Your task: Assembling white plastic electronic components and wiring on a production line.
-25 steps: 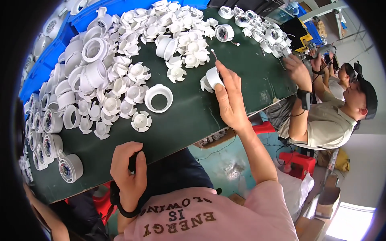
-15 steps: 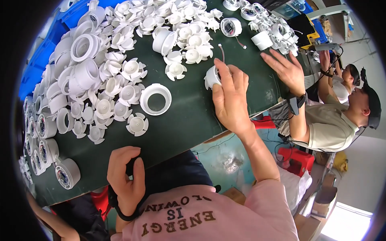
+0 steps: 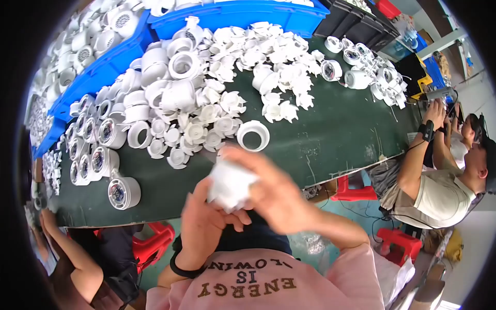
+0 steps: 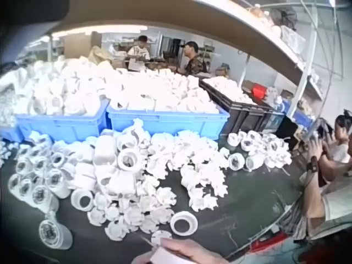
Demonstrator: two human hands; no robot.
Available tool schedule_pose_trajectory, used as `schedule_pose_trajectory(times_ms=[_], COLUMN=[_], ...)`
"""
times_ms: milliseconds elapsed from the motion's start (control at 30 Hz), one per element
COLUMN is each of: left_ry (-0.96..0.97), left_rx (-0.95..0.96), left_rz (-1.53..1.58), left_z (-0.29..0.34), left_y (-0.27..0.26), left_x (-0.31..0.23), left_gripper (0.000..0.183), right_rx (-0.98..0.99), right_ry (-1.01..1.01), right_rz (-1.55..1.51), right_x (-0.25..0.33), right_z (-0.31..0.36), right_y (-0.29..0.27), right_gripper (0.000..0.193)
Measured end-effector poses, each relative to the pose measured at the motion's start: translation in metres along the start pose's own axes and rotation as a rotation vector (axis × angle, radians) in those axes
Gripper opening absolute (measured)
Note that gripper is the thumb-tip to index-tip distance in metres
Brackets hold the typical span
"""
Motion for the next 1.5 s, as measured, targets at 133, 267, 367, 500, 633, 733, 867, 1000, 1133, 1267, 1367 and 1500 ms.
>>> schedule_pose_trajectory(times_ms=[133,267,367,500,633,733,867,1000,1133,1267,1367,1500], left_ry=[0.034,0.205,0.275,0.275,0.422,0.409,0.409,0.646,0.727,0.782,0.801,0.854], left_rx=[-0.039,-0.089,-0.106,-0.102,-0.309,-0.244,-0.299,-0.3,-0.28,-0.265,-0.248,-0.259], left_rz=[0.397,0.18,-0.173,-0.179,-0.359,-0.416,-0.441,-0.665,-0.839,-0.939,-1.01,-1.037], left_z=[0.003,0.014,0.017,0.015,0.018,0.014,0.016,0.023,0.024,0.029,0.028,0.028], left_y=[-0.019,-0.036,-0.032,-0.03,-0.05,-0.041,-0.034,-0.035,-0.019,-0.009,-0.004,-0.003], left_x=[-0.007,-0.039,-0.048,-0.052,-0.072,-0.072,-0.071,-0.089,-0.097,-0.099,-0.099,-0.096], left_gripper=[0.06,0.055,0.048,0.046,0.058,0.061,0.046,0.037,0.04,0.044,0.045,0.046], right_rx=[0.201,-0.241,-0.379,-0.303,-0.432,-0.186,-0.078,0.036,0.007,-0.011,-0.024,-0.061], right_ry=[-0.358,-0.325,-0.358,-0.109,0.011,-0.175,-0.147,-0.007,0.006,-0.05,-0.036,0.0], right_rz=[0.395,0.724,1.454,1.515,0.828,0.39,0.045,0.01,-0.192,-0.165,-0.167,-0.147], right_x=[0.018,0.037,0.039,0.013,0.042,0.033,0.01,-0.01,-0.02,-0.014,-0.015,-0.021], right_z=[-0.022,-0.075,-0.109,-0.129,-0.091,-0.048,-0.025,-0.018,-0.012,-0.01,-0.009,-0.009], right_y=[0.038,-0.059,-0.097,-0.12,-0.09,-0.025,0.032,0.045,0.042,0.039,0.039,0.042], right_gripper=[0.06,0.036,0.034,0.03,0.019,0.024,0.062,0.053,0.044,0.041,0.038,0.035])
Point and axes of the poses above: each hand's wrist, its own z-axis away from the middle knuckle, its own y-axis out of the palm, x = y × z, the point moved 10 cm from there along -z, towards the middle knuckle, and after that the axes turned 2 degrees about -z, right-handed, at the moved point
